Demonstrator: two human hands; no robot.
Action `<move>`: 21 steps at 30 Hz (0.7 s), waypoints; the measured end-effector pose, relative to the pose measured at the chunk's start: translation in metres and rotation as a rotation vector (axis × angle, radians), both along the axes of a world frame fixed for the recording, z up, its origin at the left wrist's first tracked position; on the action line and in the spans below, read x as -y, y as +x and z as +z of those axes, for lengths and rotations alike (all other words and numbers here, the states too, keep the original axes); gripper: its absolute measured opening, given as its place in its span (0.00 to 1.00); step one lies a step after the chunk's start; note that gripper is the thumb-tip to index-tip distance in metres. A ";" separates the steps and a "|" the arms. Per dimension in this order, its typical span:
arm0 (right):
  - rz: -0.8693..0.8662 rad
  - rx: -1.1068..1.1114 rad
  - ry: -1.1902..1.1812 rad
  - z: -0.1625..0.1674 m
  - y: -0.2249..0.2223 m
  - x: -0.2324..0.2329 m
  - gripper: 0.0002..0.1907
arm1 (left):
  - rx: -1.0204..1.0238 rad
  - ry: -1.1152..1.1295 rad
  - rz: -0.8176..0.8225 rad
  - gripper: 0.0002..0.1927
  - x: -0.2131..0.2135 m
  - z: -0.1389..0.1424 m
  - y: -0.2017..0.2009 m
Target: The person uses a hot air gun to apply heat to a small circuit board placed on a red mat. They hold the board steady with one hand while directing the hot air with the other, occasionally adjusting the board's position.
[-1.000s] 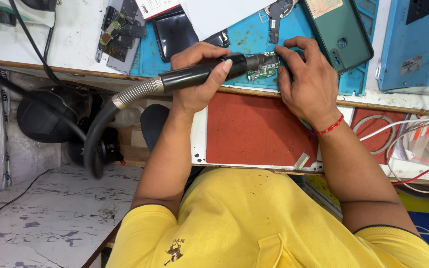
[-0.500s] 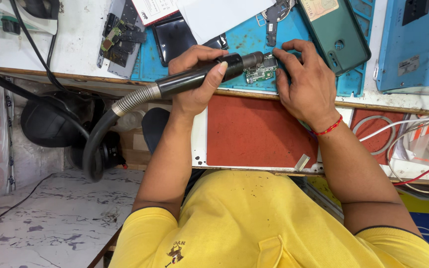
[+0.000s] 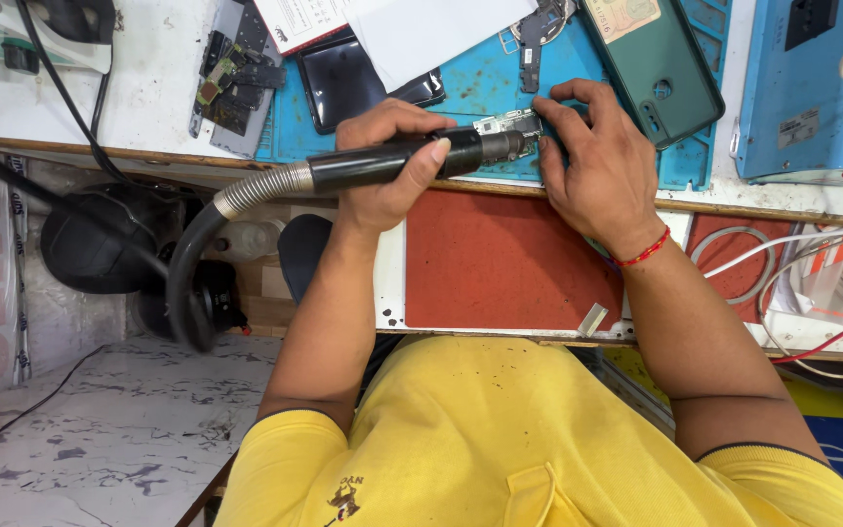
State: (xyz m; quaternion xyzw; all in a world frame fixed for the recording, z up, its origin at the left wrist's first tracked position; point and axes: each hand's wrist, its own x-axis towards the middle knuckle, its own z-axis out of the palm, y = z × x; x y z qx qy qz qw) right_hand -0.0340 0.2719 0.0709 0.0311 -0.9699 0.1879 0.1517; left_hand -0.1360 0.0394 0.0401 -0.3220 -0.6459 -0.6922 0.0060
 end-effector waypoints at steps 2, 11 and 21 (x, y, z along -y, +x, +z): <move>0.003 0.001 -0.004 0.000 0.000 0.000 0.17 | -0.051 -0.012 0.074 0.14 -0.001 0.002 0.001; 0.001 -0.005 -0.002 0.001 0.001 -0.001 0.17 | 0.044 -0.004 -0.016 0.13 0.000 0.003 0.000; 0.011 -0.021 -0.002 -0.001 -0.001 0.000 0.17 | 0.012 0.000 0.048 0.12 0.000 0.004 0.002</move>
